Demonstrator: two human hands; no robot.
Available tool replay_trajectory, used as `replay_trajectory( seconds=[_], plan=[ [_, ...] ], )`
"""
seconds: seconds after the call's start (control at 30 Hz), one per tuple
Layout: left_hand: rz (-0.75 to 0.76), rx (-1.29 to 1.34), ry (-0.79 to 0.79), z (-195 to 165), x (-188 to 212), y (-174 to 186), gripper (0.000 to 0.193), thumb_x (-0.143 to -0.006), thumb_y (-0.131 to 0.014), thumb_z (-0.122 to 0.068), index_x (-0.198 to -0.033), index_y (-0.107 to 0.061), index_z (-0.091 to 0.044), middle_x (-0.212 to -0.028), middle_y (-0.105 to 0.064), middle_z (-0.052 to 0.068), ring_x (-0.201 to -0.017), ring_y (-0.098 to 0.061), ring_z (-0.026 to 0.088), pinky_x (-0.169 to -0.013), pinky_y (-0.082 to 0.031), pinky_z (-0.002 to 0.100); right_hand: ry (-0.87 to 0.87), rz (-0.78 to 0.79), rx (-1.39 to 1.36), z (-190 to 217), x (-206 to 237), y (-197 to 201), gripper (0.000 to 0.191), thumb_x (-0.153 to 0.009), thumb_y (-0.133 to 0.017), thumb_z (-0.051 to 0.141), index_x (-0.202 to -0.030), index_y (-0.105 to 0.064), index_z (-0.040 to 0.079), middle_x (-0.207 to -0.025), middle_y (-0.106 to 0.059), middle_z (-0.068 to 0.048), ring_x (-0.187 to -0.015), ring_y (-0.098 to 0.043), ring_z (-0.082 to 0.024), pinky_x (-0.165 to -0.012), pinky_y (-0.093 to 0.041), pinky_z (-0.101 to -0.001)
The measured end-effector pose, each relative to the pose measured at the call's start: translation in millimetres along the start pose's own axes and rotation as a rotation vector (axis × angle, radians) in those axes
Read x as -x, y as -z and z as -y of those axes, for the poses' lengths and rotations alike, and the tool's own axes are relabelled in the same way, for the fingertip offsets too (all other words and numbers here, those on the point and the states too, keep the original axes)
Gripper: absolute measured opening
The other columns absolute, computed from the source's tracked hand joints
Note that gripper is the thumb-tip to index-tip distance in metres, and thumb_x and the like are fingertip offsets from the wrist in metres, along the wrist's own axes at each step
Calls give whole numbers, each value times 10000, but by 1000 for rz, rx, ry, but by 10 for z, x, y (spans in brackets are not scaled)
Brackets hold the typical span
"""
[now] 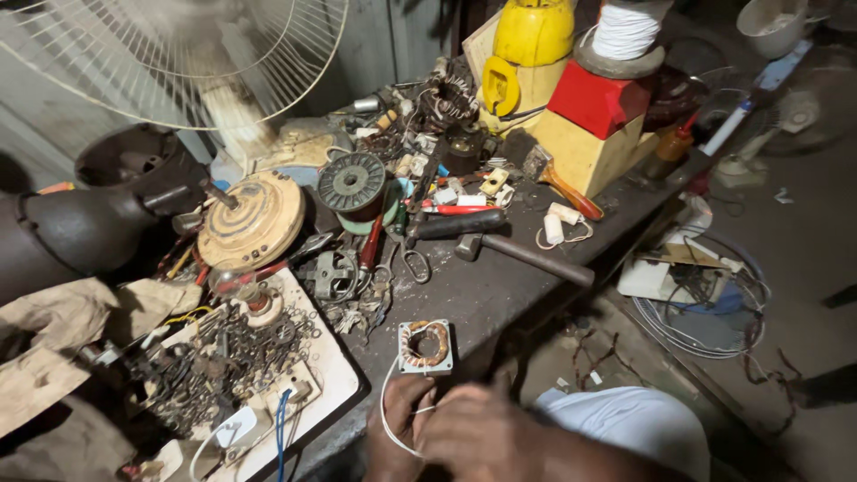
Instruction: The person sits at a cluttered workbench and winds white-insulated wire by hand around the slots of a square motor stator coil, threading and pulling the wire turn by turn, then lifts and turns the wound coil in their hands at the end.
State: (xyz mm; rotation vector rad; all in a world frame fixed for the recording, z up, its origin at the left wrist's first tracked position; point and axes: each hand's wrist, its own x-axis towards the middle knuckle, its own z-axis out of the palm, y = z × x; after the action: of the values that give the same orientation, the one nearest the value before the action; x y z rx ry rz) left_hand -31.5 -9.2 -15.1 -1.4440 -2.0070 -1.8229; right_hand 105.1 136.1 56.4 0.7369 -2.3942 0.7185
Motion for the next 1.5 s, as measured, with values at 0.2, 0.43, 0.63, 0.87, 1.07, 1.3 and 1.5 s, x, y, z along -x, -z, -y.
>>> replay_trajectory(
  seconds=[0.2, 0.43, 0.63, 0.87, 1.07, 1.3, 1.5],
  plan=[
    [-3, -29, 61, -271, 50, 98, 181, -876, -760, -34, -1052, -723, -55, -993, -728, 130, -865, -737, 280, -743, -584, 353, -653, -227, -108, -94, 106, -149, 231, -909, -730, 88, -1131, -718, 27, -1160, -694, -132, -1063, -715, -287, -891, -573, -386],
    [32, -16, 84, -367, 88, 215, 155, -934, -756, -58, -1076, -696, -39, -1029, -721, 140, -903, -739, 286, -783, -590, 356, -521, -296, -45, -212, 156, -495, 203, -882, -733, 76, -1081, -710, 47, -1183, -687, -113, -1071, -690, -277, -912, -554, -372],
    [145, -112, 99, -397, 94, 327, 298, -924, -781, -208, -1144, -672, -39, -1083, -717, 166, -963, -725, 319, -829, -578, 394, -431, -335, -205, -194, 213, -432, 151, -945, -638, 40, -1081, -570, 44, -1183, -671, -138, -1148, -651, -311, -992, -516, -438],
    [208, 100, 141, -190, 257, 257, 691, -933, -791, -420, -1484, -563, -69, -1027, -706, 109, -964, -755, 235, -821, -567, 340, -374, -395, -733, -2, 677, -418, 86, -1068, -490, 44, -1154, -491, 44, -1009, -599, -78, -1031, -627, -218, -969, -501, -411],
    [286, 135, 237, -99, 339, 225, 982, -819, -772, -622, -1572, -449, -79, -1013, -747, 86, -702, -632, 187, -678, -532, 303, -945, -357, -802, -103, 1297, -715, 75, -1012, -551, 76, -1076, -566, 39, -889, -568, -38, -793, -530, -114, -716, -455, -266],
    [391, -98, 58, -157, 429, 317, 922, -881, -741, -629, -1580, -478, -87, -1125, -728, 114, -930, -696, 280, -837, -547, 394, -1169, -169, -180, -158, 1618, -844, 366, -840, -744, 237, -1134, -638, 48, -850, -728, -56, -700, -711, -130, -628, -559, -297],
    [447, -150, 66, -288, 515, 371, 905, -850, -753, -632, -1509, -516, -57, -942, -703, 74, -790, -656, 264, -778, -532, 408, -1322, 91, -40, -159, 1235, -559, 477, -830, -814, 403, -1221, -687, 162, -685, -710, -92, -585, -705, -211, -593, -568, -366]
  ],
)
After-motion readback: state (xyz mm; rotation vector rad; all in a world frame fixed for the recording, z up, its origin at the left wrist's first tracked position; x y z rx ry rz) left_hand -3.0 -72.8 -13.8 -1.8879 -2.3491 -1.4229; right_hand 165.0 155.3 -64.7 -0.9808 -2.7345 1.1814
